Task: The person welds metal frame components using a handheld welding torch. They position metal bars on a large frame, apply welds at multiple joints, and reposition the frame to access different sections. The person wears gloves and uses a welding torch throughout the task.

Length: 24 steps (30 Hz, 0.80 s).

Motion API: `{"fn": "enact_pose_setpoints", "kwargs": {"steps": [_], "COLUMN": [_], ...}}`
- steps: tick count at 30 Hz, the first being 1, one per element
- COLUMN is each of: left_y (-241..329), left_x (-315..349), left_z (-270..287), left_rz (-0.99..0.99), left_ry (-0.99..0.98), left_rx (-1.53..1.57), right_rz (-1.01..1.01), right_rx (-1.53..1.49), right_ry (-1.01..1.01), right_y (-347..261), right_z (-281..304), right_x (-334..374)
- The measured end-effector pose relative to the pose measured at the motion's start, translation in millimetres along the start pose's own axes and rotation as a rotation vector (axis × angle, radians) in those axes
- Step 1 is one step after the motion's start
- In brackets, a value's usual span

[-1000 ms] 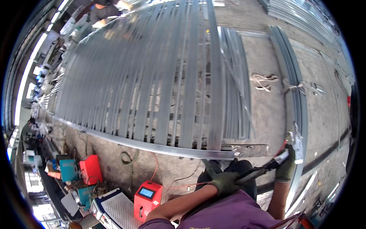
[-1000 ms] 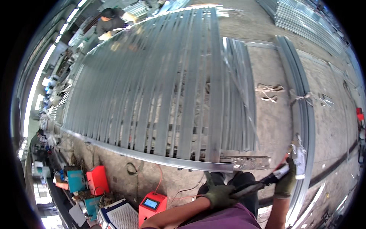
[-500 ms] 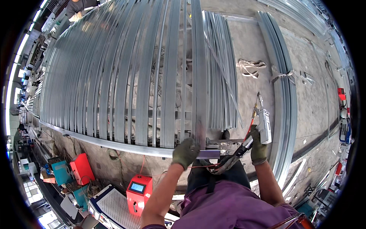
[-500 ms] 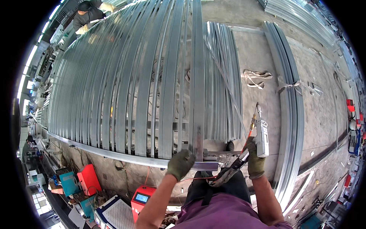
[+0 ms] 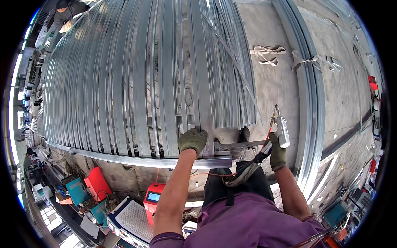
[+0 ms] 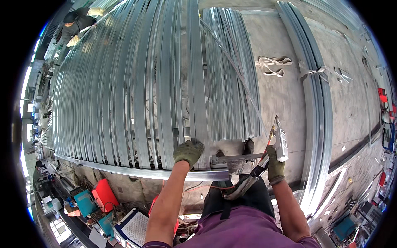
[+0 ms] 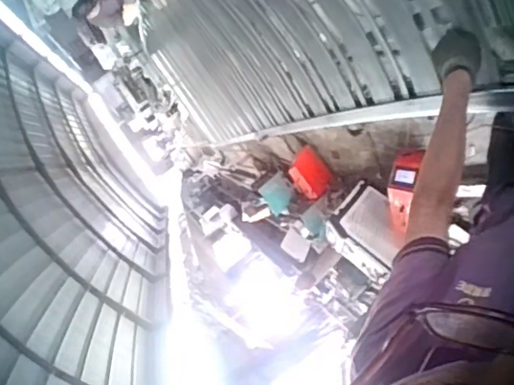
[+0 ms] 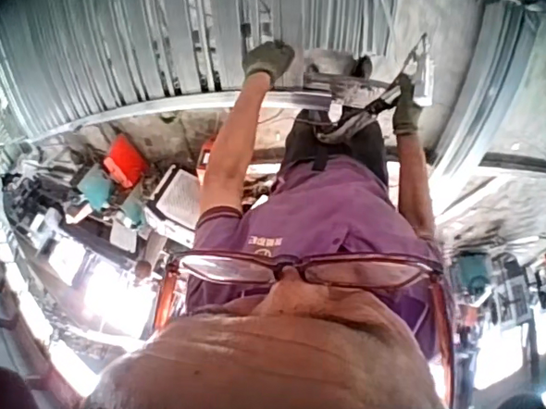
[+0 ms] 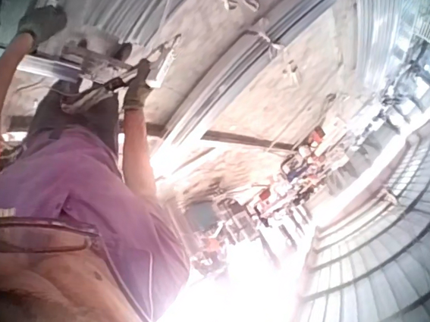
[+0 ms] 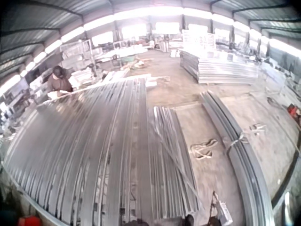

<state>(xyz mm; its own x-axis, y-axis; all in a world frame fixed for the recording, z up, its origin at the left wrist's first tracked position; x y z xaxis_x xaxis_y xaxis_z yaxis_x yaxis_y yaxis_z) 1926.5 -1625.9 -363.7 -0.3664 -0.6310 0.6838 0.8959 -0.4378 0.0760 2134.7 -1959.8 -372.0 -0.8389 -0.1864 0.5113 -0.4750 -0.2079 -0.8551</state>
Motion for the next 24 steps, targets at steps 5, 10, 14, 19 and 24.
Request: {"fn": "enact_pose_setpoints", "kwargs": {"steps": [5, 10, 14, 19, 24], "left_y": [-1.4, 5.5, 22.6, 39.0, 35.9], "left_x": [4.1, 8.1, 40.2, 60.7, 54.5], "left_z": [0.5, -10.9, -23.0, -55.1, -69.5], "left_rz": [-0.003, 0.017, 0.047, 0.094, 0.066], "left_ry": [0.043, 0.034, 0.141, 0.287, 0.373], "left_rx": [-0.037, 0.074, 0.064, 0.062, -0.004], "right_rz": [-0.074, -0.002, 0.064, -0.032, 0.048], "right_rx": [-0.021, -0.017, 0.015, 0.081, 0.053], "right_ry": [0.013, 0.003, -0.026, -0.043, -0.051], "right_y": [19.5, 51.4, 46.4, 60.8, 63.3], "right_z": [4.3, 3.9, -3.3, 0.9, -1.0], "right_x": [-18.6, -36.4, -38.3, -50.7, -50.1]}}
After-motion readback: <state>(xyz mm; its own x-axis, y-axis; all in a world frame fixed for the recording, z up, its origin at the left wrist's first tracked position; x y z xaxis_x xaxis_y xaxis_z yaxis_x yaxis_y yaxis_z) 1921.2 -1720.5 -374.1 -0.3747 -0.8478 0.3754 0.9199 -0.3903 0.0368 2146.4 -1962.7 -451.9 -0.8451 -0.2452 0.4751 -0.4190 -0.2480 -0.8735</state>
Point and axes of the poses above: each hand's wrist, its own x-axis away from the middle knuckle, its own z-axis out of the back of the hand, y = z × x, the point moved 6 cm from there along -x, towards the middle knuckle, and after that the axes turned 4 degrees about y, right-handed, at the moved point
